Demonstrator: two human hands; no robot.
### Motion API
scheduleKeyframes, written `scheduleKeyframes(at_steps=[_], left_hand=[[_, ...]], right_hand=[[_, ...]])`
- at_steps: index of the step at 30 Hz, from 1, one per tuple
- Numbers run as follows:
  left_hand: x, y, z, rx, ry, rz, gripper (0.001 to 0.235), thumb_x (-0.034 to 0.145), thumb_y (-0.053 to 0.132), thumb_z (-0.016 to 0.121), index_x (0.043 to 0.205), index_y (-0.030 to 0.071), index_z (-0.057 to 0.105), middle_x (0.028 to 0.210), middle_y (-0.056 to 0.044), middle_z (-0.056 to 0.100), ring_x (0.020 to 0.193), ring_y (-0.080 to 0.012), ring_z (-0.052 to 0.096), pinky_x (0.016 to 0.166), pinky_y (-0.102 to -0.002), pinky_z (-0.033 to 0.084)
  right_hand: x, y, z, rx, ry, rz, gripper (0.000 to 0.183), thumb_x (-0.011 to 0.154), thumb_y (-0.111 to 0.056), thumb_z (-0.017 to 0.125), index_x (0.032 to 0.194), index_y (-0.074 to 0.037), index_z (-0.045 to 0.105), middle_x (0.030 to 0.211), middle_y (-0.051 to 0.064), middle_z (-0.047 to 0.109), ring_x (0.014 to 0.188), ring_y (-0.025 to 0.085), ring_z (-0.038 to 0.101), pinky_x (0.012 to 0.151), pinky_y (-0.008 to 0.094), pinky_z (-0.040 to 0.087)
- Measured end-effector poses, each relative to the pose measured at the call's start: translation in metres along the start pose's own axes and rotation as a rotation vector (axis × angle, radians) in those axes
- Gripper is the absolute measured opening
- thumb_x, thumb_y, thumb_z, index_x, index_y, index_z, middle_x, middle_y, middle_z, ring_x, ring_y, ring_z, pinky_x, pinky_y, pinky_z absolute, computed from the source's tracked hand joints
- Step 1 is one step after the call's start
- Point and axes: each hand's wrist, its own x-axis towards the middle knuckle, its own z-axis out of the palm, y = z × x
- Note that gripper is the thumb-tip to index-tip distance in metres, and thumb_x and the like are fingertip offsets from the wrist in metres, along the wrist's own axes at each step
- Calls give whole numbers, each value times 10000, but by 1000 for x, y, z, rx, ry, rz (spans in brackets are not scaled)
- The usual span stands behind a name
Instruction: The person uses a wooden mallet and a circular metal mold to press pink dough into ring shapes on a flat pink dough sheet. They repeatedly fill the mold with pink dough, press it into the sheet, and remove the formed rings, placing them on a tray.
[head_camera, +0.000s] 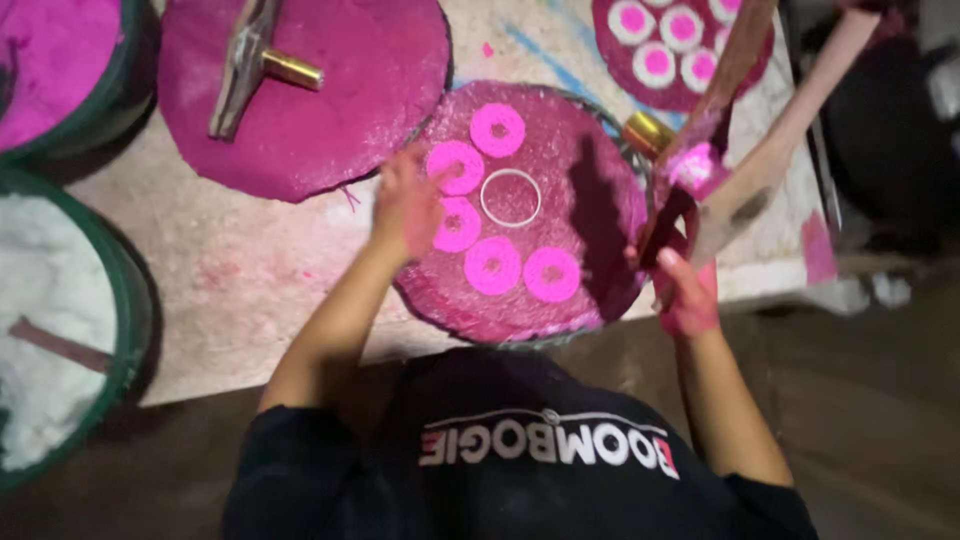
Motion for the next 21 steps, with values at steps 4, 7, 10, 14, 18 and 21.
scheduleKeyframes(at_steps=[4,7,10,14,18,21], left_hand=[[-15,51,26,18,127,152,443,833,192,714,1273,240,715,1546,-151,360,1448,-458,241,1188,-631,193],[-17,64,43,86,210,169,336,864,223,726,1199,197,736,1546,-149,395,1470,-441,263,1218,-643,187],[-22,69,43,164,220,135,335,842,222,727,1172,166,738,1552,-153,409,1479,-437,266,1225,-632,179],[-33,77,26,107,201,95,327,852,214,715,1178,193,737,1534,-125,431,1463,-407,304,1211,-632,176],[-8,78,-9,-1200,107,70,546,1033,385,589,1532,191,485,1644,-89,415,1559,-297,343,1311,-475,230],[17,84,-40,-2338,-150,436,750,1022,536,630,1560,46,449,1543,-181,507,1465,-292,478,1196,-421,353]], right_hand=[[16,-16,-40,-84,-152,34,760,963,-244,655,1592,0,304,1222,175,607,1111,274,618,951,406,528],[26,-21,-64,-136,-240,48,725,984,-255,653,1579,7,333,1206,180,606,1115,258,611,932,372,505],[39,-19,-73,-160,-301,77,723,961,-277,655,1558,-8,349,1214,167,608,1076,233,617,888,347,506],[55,-18,-77,-349,-236,322,698,975,-313,688,1544,11,446,974,223,478,812,287,449,678,394,358],[84,-8,-72,-126,-743,484,768,1000,-609,556,1415,34,507,1163,170,654,1045,244,667,891,381,555],[96,7,-52,-254,-695,1003,806,896,-648,415,1453,-67,464,1203,147,694,1074,249,689,962,388,535]])
